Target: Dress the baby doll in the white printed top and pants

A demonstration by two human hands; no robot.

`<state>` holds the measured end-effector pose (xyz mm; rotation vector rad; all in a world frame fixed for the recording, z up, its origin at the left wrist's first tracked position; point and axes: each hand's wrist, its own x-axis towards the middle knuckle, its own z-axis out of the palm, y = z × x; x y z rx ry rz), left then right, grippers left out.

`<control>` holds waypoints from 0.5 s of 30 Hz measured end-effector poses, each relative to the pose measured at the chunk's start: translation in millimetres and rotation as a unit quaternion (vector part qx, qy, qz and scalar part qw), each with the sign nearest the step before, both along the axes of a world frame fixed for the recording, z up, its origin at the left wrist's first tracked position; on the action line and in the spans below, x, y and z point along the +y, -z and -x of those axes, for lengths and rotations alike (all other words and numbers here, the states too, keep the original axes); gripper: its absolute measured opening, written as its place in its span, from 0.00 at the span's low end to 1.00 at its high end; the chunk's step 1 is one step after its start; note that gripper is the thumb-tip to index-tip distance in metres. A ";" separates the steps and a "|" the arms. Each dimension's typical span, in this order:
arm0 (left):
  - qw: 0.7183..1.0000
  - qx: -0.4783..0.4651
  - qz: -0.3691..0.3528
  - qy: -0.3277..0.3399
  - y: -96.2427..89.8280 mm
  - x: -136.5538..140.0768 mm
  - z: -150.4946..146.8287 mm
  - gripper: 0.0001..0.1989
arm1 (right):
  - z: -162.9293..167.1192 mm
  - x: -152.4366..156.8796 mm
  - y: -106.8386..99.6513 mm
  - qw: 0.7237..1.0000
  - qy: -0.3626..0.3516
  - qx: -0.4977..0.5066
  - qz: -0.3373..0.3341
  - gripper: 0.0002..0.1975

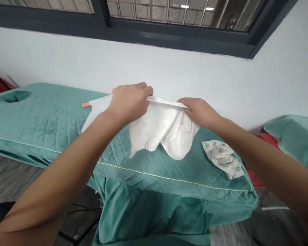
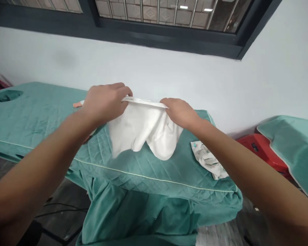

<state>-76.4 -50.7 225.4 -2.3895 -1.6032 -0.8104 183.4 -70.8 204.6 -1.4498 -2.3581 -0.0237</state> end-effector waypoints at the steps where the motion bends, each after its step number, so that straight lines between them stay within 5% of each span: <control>1: 1.000 -0.021 -0.013 0.002 8.4 1.3 6.8 0.14 | -3.8 -3.8 4.0 1.000 0.015 0.009 0.003 0.20; 8: 0.971 -0.232 0.029 0.040 61.5 23.8 43.7 0.11 | -37.7 -35.4 23.7 0.979 0.131 0.154 0.025 0.18; 15: 0.991 -0.025 0.130 -0.012 77.8 82.5 35.0 0.17 | -85.1 2.4 52.1 0.967 0.199 0.120 0.105 0.19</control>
